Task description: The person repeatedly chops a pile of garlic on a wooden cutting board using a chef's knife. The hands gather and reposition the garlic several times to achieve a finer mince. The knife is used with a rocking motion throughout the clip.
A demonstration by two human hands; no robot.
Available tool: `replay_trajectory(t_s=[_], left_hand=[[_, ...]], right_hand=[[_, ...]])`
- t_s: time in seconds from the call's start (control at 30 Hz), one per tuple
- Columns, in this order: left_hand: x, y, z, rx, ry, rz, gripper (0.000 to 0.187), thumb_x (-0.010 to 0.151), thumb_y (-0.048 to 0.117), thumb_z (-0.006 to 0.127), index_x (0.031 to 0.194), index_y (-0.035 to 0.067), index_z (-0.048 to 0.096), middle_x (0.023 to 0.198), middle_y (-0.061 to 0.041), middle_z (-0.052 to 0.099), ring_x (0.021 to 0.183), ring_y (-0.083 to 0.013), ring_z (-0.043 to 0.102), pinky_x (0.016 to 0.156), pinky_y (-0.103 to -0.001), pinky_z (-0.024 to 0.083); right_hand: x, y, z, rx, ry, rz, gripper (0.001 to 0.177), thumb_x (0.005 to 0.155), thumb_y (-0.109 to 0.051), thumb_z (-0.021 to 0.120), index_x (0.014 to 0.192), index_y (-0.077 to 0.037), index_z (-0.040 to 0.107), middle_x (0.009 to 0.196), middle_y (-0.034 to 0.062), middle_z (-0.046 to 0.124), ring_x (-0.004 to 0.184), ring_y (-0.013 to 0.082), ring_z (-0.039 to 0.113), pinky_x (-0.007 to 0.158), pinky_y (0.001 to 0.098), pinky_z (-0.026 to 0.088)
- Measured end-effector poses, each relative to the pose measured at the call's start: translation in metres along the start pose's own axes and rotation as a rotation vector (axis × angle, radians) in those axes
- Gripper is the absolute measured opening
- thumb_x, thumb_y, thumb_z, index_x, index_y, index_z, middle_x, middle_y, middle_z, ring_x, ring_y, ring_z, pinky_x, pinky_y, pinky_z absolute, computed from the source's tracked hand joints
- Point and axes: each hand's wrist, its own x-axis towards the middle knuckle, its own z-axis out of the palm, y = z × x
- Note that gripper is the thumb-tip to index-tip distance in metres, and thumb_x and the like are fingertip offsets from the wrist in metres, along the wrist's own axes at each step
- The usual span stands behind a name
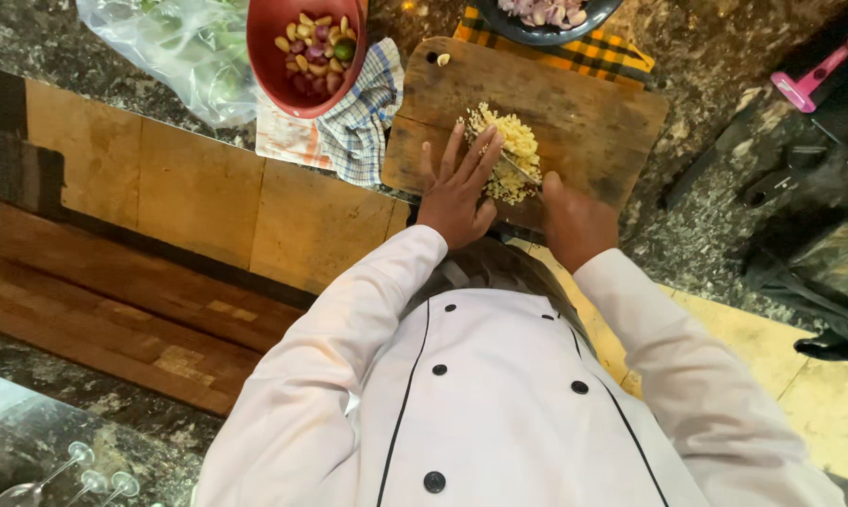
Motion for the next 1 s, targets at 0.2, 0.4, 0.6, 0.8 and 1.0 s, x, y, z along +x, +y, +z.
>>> replay_trajectory(t_s=[0.2,0.4,0.6,0.8,1.0], left_hand=[[0.0,-0.002,-0.006,0.027,-0.027,0.007,0.098,0.084,0.036,0.052,0.172,0.028,0.01,0.178,0.004,0.005,0.164,-0.0341,-0.006,0.125,-0.067,-0.004],[0.001,-0.002,-0.012,0.073,-0.065,-0.002,0.099,0.083,0.039,0.054,0.171,0.025,0.012,0.178,0.003,0.008,0.164,-0.0335,-0.004,0.126,-0.065,-0.005],[-0.002,-0.008,-0.004,0.033,-0.052,0.018,0.098,0.085,0.038,0.053,0.172,0.026,0.01,0.178,0.004,0.004,0.164,-0.0326,-0.007,0.126,-0.065,-0.007],[-0.007,-0.007,-0.01,-0.004,-0.066,0.062,0.098,0.086,0.037,0.054,0.172,0.027,0.009,0.178,0.004,0.004,0.164,-0.0329,-0.006,0.125,-0.066,-0.007],[-0.011,-0.013,-0.007,0.026,-0.09,0.082,0.101,0.083,0.039,0.057,0.172,0.026,0.011,0.178,0.004,0.006,0.164,-0.0322,-0.004,0.125,-0.066,-0.006]], right_hand=[[-0.01,-0.023,-0.035,0.018,-0.146,0.112,0.017,0.099,-0.021,0.046,0.114,-0.017,0.053,0.077,0.0099,0.071,0.072,0.0387,0.076,0.062,0.0536,0.058],[-0.015,-0.031,-0.045,-0.033,-0.065,0.073,0.022,0.098,-0.018,0.046,0.118,-0.014,0.055,0.079,0.0105,0.069,0.067,0.0376,0.075,0.057,0.051,0.058],[-0.016,-0.033,-0.027,-0.031,-0.091,0.106,0.022,0.097,-0.02,0.046,0.118,-0.015,0.054,0.077,0.0111,0.071,0.07,0.0375,0.076,0.06,0.0525,0.058],[-0.018,-0.033,-0.022,0.047,-0.136,0.117,0.022,0.099,-0.019,0.05,0.119,-0.011,0.052,0.08,0.0138,0.071,0.073,0.0419,0.075,0.06,0.0536,0.057],[-0.02,-0.031,-0.001,0.031,-0.11,0.116,0.02,0.099,-0.023,0.05,0.116,-0.015,0.053,0.081,0.0117,0.069,0.071,0.0401,0.075,0.055,0.0543,0.057]])
